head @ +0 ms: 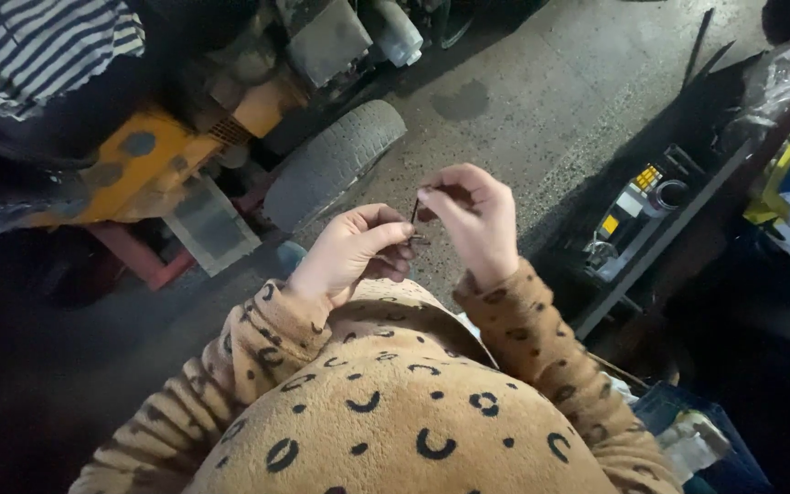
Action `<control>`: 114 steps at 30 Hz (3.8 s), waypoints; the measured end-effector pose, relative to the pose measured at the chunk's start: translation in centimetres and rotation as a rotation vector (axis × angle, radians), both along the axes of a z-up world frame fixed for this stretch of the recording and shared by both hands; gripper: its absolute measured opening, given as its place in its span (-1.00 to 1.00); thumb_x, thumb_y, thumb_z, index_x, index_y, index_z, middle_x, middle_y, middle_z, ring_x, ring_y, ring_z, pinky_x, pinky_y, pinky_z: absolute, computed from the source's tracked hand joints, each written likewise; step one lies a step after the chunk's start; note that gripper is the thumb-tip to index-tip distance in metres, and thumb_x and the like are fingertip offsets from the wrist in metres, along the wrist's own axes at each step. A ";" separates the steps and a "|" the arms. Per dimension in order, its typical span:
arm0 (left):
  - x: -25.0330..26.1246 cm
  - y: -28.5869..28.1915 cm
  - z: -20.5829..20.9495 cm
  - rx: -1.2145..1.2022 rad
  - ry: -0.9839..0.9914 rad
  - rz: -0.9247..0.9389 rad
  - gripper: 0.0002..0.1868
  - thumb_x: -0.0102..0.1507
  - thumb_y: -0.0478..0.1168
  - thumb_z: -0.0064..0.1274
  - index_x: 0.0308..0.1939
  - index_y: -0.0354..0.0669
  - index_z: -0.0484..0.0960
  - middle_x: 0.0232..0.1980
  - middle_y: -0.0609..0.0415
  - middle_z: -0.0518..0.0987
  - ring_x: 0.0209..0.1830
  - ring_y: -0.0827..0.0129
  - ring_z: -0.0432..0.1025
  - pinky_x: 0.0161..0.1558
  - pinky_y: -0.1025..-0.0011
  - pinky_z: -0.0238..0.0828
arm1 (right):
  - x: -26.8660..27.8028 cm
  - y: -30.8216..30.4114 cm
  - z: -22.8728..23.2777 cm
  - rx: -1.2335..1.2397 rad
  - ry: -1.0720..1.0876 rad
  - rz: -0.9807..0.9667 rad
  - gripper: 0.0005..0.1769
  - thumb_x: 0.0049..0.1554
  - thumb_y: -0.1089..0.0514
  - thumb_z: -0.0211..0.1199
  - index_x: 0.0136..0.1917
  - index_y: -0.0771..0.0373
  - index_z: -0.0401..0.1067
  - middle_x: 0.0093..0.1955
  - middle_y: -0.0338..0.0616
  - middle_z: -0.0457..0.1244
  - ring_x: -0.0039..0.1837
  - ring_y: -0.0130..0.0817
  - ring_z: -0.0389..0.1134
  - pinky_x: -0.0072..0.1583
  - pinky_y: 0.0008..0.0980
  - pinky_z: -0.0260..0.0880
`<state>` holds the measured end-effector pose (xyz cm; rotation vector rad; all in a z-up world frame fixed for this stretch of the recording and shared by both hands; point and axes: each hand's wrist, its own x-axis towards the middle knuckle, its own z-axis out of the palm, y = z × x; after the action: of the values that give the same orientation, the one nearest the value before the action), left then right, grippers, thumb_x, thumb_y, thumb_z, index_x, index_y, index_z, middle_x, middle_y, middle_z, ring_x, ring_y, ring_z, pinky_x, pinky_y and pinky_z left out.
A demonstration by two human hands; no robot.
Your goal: The person cleans various tools and a blue storage case using several cloths, first handling a small metal component and then wiping down the case and other items in a workspace.
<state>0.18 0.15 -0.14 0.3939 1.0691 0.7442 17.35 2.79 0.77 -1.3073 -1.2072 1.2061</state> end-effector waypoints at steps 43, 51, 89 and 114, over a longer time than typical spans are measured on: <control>1.4 0.3 2.3 0.181 0.086 0.299 -0.84 0.22 -0.33 0.30 -0.27 -0.42 0.68 -0.38 -0.30 0.69 -0.41 -0.01 0.67 -0.34 0.12 0.71 | -1.0 -3.8 0.9 0.547 -0.255 -0.038 -0.83 0.14 0.47 0.32 0.02 0.43 0.60 -0.02 0.17 0.45 0.00 0.03 0.53 0.03 -0.16 0.53; 1.3 0.5 2.9 0.224 0.087 0.218 -0.86 0.22 -0.35 0.29 -0.25 -0.41 0.68 -0.38 -0.23 0.71 -0.40 0.05 0.67 -0.32 0.13 0.72 | 1.8 -1.6 1.0 0.162 0.181 -0.014 -0.75 0.30 0.22 0.14 0.18 0.39 0.49 0.07 0.11 0.41 -0.01 -0.21 0.46 0.01 -0.23 0.59; 0.9 0.6 4.9 0.593 0.397 -0.195 -0.85 0.10 -0.34 0.40 -0.33 -0.26 0.71 -0.50 -0.06 0.65 -0.39 0.50 0.51 -0.37 0.45 0.53 | -0.2 -1.2 3.6 -0.356 0.116 -0.086 -0.70 0.08 0.17 0.18 -0.47 0.25 0.42 -0.70 0.03 0.03 -0.64 -0.41 -0.06 -0.52 -0.51 -0.03; 0.7 0.9 4.8 0.490 0.312 0.227 -0.82 0.21 -0.39 0.31 -0.13 -0.36 0.70 -0.28 -0.11 0.73 -0.32 0.39 0.64 -0.29 0.39 0.72 | 2.1 -2.1 -0.1 0.040 0.374 -0.005 -0.64 0.27 0.16 -0.02 0.10 0.41 0.53 -0.31 0.13 0.35 -0.40 -0.36 0.31 -0.36 -0.53 0.18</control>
<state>0.87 1.02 4.63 0.8371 1.2315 1.1806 19.45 0.66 0.68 -0.9978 -0.9501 1.3447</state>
